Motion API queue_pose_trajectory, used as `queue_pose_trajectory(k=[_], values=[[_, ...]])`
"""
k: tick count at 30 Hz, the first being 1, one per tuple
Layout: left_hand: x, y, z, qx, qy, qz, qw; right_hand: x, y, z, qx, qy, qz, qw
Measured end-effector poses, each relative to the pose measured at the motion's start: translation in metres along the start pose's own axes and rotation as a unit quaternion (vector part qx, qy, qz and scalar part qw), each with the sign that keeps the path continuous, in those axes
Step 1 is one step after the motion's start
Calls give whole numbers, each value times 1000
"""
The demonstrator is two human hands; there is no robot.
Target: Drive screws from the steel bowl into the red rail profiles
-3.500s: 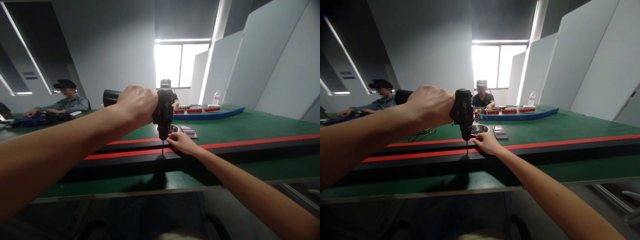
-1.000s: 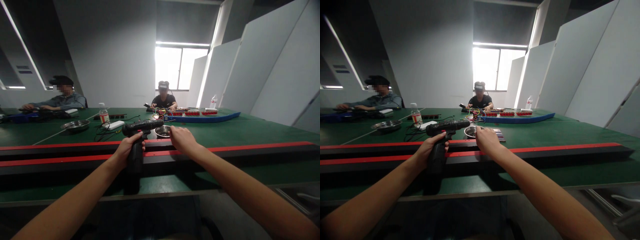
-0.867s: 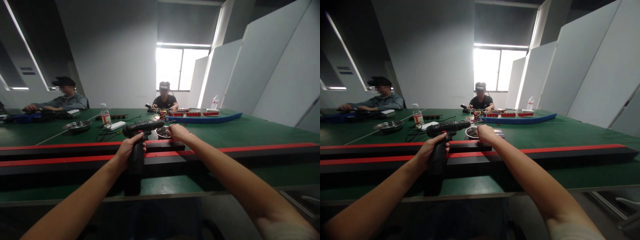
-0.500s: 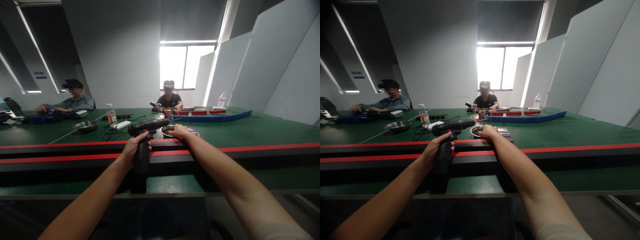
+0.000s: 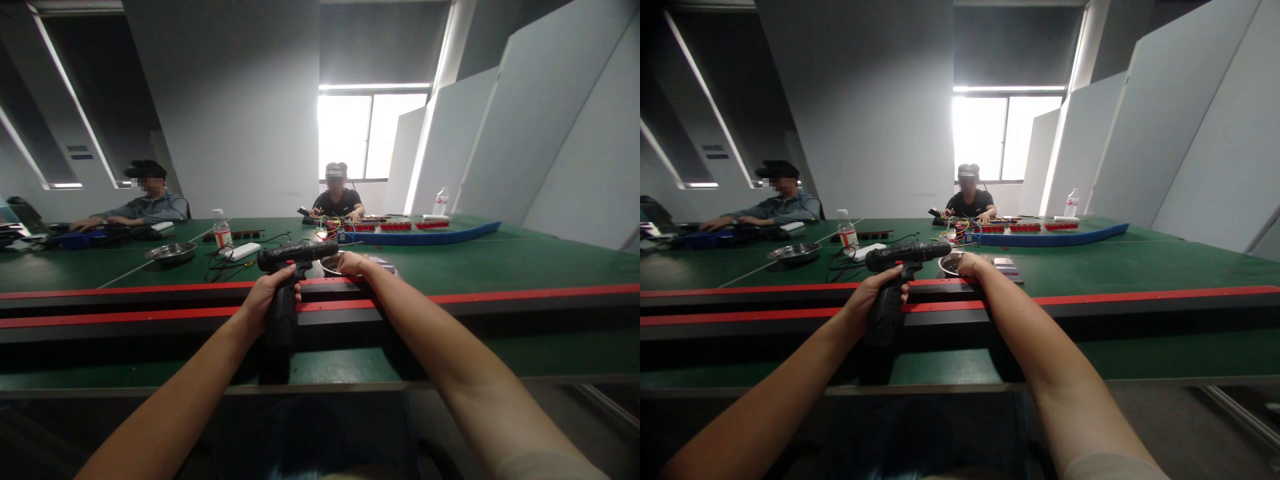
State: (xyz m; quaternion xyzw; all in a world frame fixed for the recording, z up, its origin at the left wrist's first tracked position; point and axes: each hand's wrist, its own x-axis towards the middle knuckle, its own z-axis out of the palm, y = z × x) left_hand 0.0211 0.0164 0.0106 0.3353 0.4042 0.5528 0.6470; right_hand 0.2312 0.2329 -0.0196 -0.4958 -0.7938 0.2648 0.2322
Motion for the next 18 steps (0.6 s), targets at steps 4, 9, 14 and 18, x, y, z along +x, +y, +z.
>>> queue_pose_trajectory(k=[4, 9, 14, 18], values=[[1, 0, 0, -3, 1, -9, 1000, -7, -3, -3, -65, -22, 25, 997], [1, 0, -1, -5, -1, -10, 1000, -15, -4, -11, -156, 17, 45, 987], [1, 0, -1, -1, 12, -1, 1000, -13, -4, -14, -45, 78, 31, 995], [2, 0, -1, -7, 12, 2, 1000, -13, -5, -15, 39, 111, 5, 993]])
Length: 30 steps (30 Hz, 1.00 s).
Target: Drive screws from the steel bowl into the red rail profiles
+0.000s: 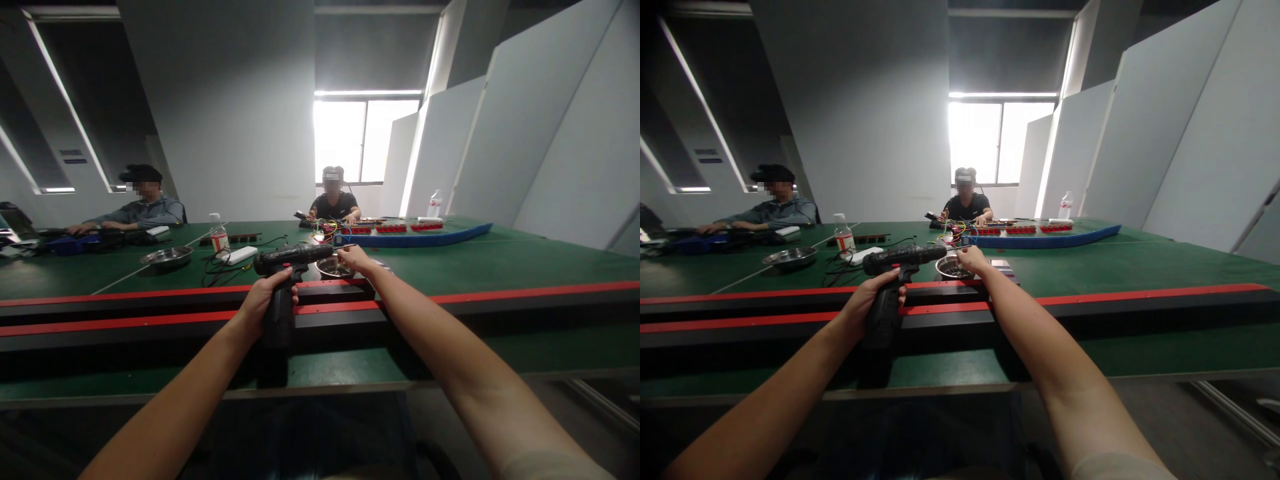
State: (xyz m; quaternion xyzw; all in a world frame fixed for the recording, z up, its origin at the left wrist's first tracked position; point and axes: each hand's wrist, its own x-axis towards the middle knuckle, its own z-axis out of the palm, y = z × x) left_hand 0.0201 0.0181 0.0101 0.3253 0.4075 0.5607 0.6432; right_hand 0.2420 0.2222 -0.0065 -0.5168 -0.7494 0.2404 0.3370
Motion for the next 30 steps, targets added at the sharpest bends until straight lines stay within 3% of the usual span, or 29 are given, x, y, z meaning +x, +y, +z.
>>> queue_pose_trajectory(k=[4, 8, 13, 19, 30], values=[[1, 0, 1, -8, 7, 3, 1000, 0, -1, 1, 157, 19, -19, 987], [0, 0, 2, -11, 22, 21, 999, 0, -2, -2, 325, 6, 2, 946], [0, 1, 3, -23, 38, 10, 999, -2, -7, -11, 457, -26, 45, 888], [0, 1, 3, -19, 30, 11, 999, -4, -14, -18, 505, -37, 83, 858], [-1, 0, 2, 2, 31, 21, 999, -5, -14, -14, 506, -49, 91, 857]])
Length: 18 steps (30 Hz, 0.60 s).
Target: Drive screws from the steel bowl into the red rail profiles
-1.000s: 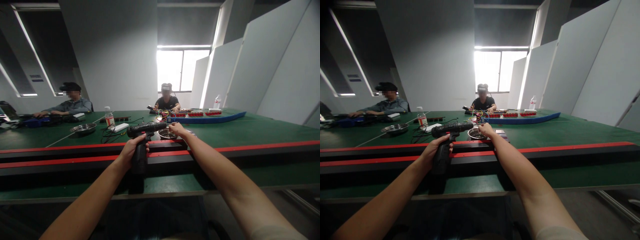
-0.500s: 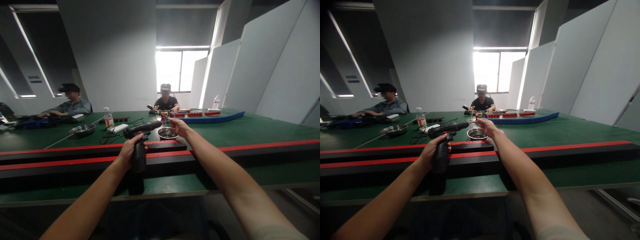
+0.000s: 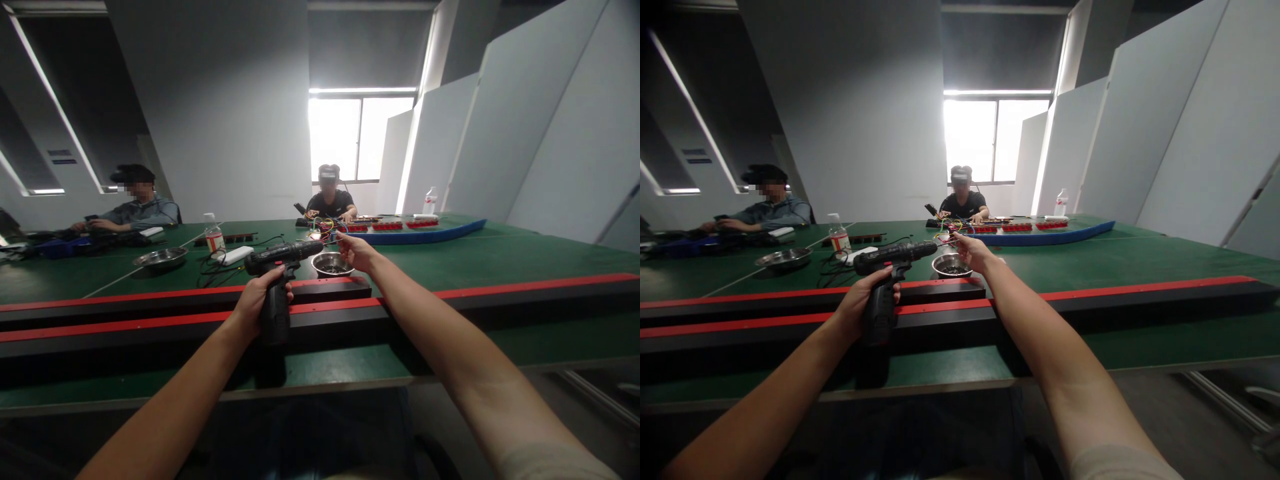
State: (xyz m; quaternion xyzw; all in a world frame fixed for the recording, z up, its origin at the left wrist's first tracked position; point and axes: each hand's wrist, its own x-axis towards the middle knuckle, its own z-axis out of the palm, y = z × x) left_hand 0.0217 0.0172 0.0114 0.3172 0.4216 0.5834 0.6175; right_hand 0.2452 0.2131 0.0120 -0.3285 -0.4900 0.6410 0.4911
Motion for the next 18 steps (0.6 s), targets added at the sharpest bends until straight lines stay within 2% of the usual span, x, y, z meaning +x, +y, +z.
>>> queue_pose_trajectory(k=[10, 18], values=[[0, 0, 2, 15, 4, -1, 1000, 4, 3, -1, -14, 6, 16, 1000], [1, -1, 0, 21, 8, -2, 1000, 4, 4, -3, 40, -16, 32, 999]])
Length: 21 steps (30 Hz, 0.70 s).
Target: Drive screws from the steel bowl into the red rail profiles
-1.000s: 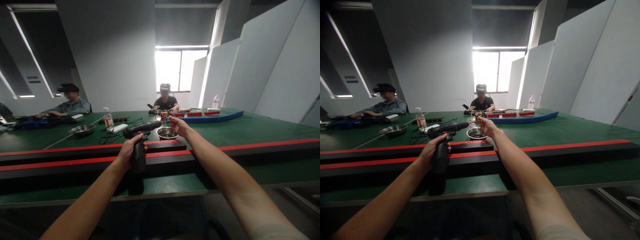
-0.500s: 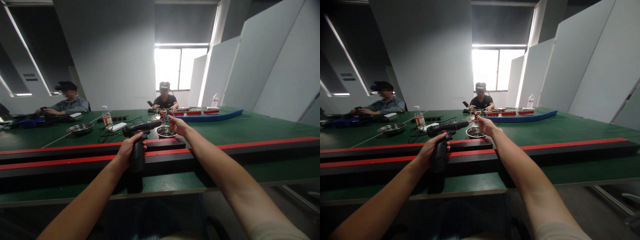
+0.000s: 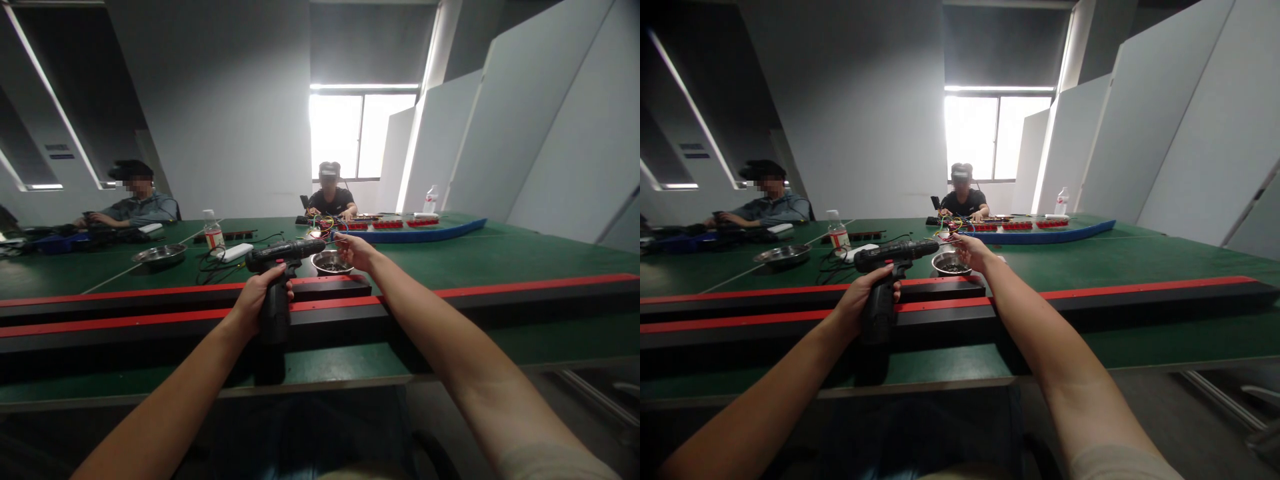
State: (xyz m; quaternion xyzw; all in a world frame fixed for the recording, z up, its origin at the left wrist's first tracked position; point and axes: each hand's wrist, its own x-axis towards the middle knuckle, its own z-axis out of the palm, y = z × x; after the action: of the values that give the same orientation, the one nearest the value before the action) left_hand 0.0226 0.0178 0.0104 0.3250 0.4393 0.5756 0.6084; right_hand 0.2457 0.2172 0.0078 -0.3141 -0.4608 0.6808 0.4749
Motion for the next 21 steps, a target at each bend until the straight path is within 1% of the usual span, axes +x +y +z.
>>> queue_pose_trajectory(k=[3, 6, 11, 15, 21], values=[[1, 0, 0, 0, 2, 2, 1000, -1, -2, -3, 34, -11, 16, 999], [1, 0, -1, -2, 0, 3, 1000, 0, -4, -6, 64, -17, 12, 998], [0, 0, -1, -9, -11, -10, 1000, -1, -5, -6, 64, -38, 9, 997], [1, 0, 0, -5, -11, -14, 1000, -4, -5, -3, 57, -71, 38, 995], [2, -1, -1, -9, -1, 5, 1000, -4, -7, -4, 74, -52, 65, 994]])
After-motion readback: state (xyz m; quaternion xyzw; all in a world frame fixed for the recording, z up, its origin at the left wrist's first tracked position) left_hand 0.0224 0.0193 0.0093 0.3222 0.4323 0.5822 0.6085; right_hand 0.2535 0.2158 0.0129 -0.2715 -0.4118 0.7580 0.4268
